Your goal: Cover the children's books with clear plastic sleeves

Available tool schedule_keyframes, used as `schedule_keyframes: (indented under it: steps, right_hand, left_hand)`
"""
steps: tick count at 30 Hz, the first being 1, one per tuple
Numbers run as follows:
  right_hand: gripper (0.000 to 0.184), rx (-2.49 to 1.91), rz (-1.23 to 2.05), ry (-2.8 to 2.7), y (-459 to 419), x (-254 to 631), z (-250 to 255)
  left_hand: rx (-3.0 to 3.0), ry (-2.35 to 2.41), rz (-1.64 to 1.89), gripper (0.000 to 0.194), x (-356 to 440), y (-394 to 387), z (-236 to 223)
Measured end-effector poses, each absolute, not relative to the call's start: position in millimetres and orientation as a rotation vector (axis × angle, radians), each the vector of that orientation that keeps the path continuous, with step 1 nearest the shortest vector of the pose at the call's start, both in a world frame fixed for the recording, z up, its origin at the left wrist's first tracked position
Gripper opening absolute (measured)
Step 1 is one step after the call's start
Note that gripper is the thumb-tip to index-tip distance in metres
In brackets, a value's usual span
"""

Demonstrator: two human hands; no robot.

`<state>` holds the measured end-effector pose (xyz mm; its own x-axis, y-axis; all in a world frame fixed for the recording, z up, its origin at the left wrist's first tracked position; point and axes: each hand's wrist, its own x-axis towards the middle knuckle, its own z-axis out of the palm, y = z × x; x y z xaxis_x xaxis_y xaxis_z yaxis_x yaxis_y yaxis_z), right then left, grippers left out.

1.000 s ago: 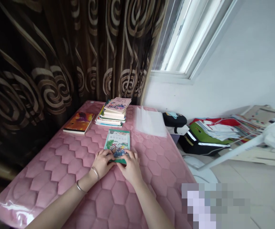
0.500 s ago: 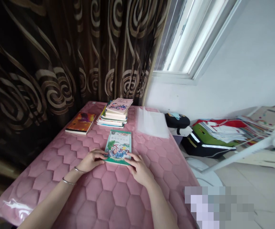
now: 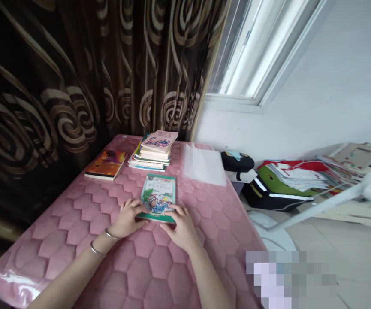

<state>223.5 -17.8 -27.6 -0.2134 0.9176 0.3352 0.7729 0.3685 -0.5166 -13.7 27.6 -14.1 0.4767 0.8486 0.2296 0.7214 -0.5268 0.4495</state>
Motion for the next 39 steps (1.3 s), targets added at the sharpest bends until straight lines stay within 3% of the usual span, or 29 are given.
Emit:
schedule_keyframes:
  steps: [10, 14, 20, 25, 28, 32, 36, 39]
  right_hand:
    - [0.021, -1.535, 0.059, -1.976, -15, 200, -32]
    - [0.018, -1.453, 0.125, -2.047, -15, 214, -31]
    - [0.033, -1.366, 0.359, -2.136, -13, 238, -35]
    - [0.042, -1.349, 0.413, -2.19, -13, 247, -36]
    - [0.036, -1.346, 0.429, -2.193, -10, 247, -30]
    - [0.023, -1.418, 0.317, -2.155, 15, 242, -21]
    - [0.025, -1.528, 0.097, -2.18, 68, 230, -20]
    - [0.028, -1.709, 0.107, -2.147, 110, 218, -21]
  left_hand:
    - [2.478, 1.469, 0.687, 0.023, 14, 12, -17]
    - [2.415, 1.351, 0.72, 0.023, -4, 20, -21]
    - [2.271, 0.898, 0.903, 0.032, -33, 39, -33]
    - [2.186, 0.906, 0.891, 0.039, -37, 40, -32]
    - [2.195, 0.921, 0.879, 0.04, -35, 38, -28]
    - [2.295, 0.97, 0.855, 0.033, -30, 33, -25]
    - [2.387, 1.202, 0.756, 0.033, -19, 25, -22]
    - [2.429, 1.291, 0.712, 0.031, -12, 21, -19]
